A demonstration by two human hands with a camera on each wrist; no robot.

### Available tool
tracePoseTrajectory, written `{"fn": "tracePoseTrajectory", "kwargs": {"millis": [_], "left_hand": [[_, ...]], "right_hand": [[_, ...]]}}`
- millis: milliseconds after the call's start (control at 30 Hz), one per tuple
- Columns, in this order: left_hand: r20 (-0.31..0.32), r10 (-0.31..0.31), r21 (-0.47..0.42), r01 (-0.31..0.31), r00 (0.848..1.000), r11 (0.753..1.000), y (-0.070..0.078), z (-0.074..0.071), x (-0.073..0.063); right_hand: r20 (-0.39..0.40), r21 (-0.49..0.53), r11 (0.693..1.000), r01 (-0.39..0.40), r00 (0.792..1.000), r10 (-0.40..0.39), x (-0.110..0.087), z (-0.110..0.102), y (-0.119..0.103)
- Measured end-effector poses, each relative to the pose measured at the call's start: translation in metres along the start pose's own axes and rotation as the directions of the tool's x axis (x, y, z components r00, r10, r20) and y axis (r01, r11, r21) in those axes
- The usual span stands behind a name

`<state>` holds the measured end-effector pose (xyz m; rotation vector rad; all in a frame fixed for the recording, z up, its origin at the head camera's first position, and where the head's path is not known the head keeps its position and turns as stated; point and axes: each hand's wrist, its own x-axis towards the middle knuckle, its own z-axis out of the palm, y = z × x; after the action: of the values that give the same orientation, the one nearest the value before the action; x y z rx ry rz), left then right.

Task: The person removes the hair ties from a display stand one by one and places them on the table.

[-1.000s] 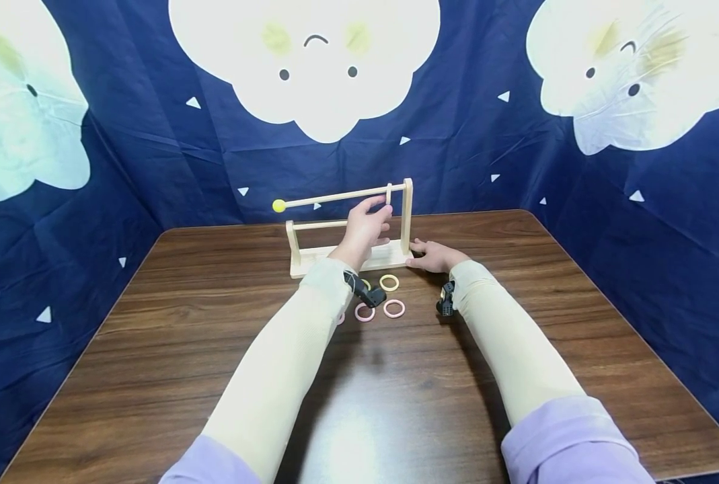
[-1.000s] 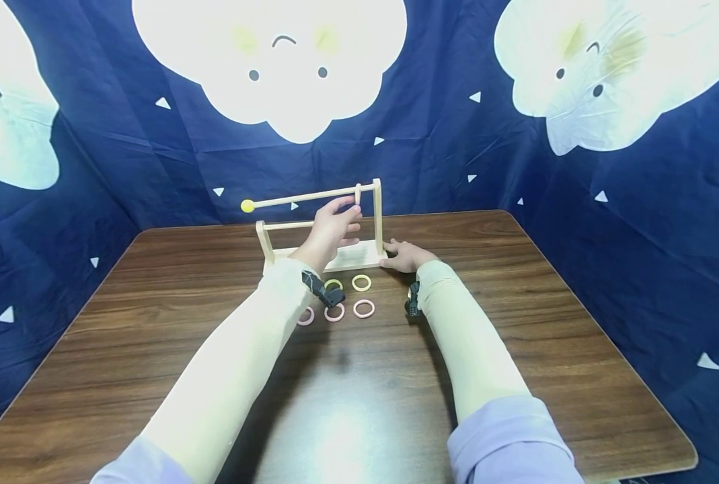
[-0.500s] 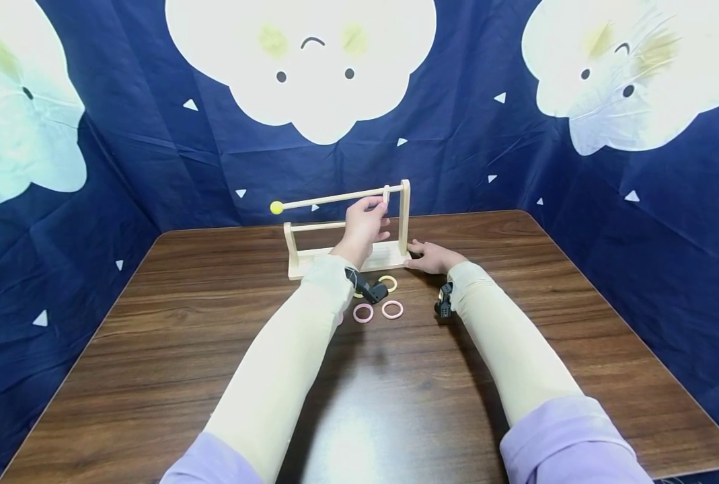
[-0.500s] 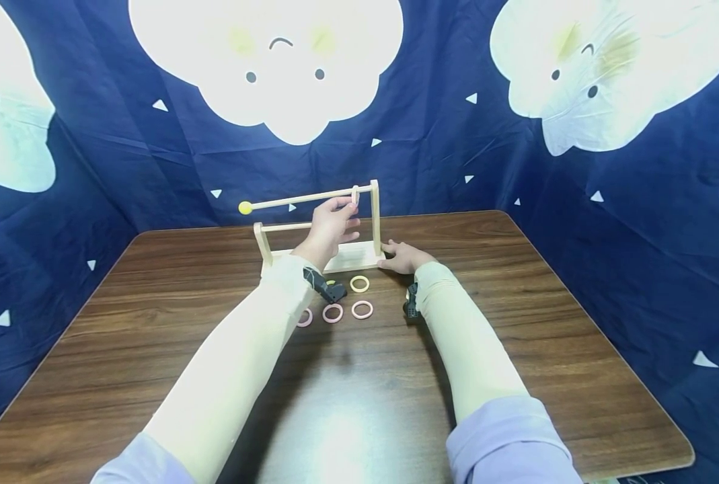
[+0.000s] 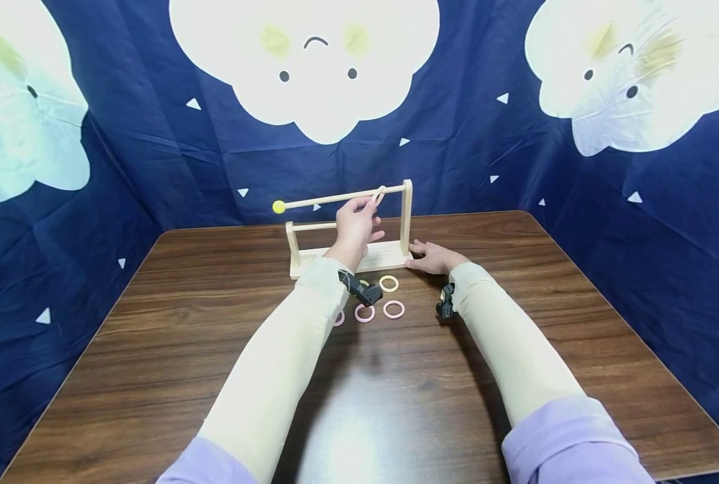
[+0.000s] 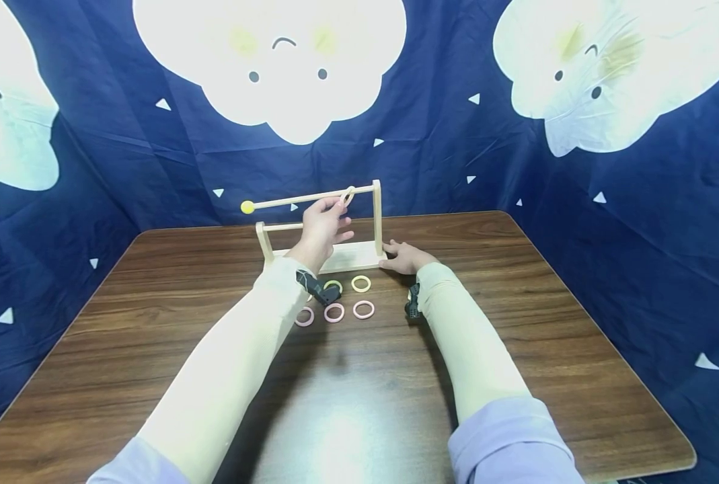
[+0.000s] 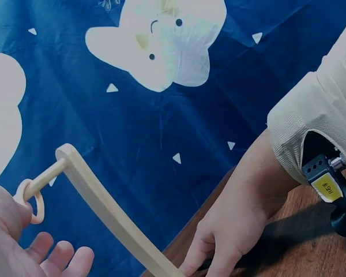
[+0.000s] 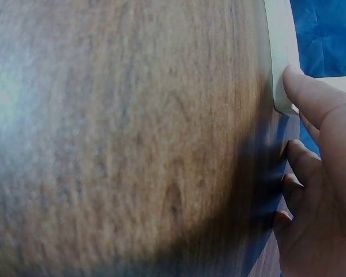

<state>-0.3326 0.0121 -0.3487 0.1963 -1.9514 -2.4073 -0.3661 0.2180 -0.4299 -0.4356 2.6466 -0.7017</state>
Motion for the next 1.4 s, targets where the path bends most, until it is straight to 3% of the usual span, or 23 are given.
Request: {"fn": "tracePoseTrajectory", "kwargs": {"millis": [400, 633, 933, 1133, 1400], "left_hand": [[-0.067, 0.008, -0.084, -0.013, 0.998, 0.996, -0.002, -0.008, 0.000], [-0.068, 0.007, -0.092, -0.014, 0.998, 0.996, -0.002, -0.017, 0.000], [-0.104, 0.008, -0.072, -0.016, 0.995, 0.997, 0.004, -0.041, -0.001], [-0.135, -0.001, -0.064, -0.008, 0.991, 0.998, 0.010, -0.059, -0.001], [-0.171, -0.005, -0.071, -0.007, 0.985, 0.997, 0.012, -0.080, -0.002]], "right_hand": [[-0.007, 0.016, 1.000, -0.011, 1.000, 0.011, -0.001, 0.002, -0.001], [-0.016, 0.031, 0.999, -0.011, 1.000, 0.012, -0.003, 0.003, 0.000], [-0.004, 0.059, 0.998, 0.019, 1.000, -0.019, -0.002, 0.002, 0.003], [-0.004, 0.027, 1.000, -0.011, 1.000, 0.011, -0.004, 0.003, 0.000], [-0.019, -0.013, 1.000, 0.004, 1.000, -0.004, -0.003, 0.005, 0.000]]}}
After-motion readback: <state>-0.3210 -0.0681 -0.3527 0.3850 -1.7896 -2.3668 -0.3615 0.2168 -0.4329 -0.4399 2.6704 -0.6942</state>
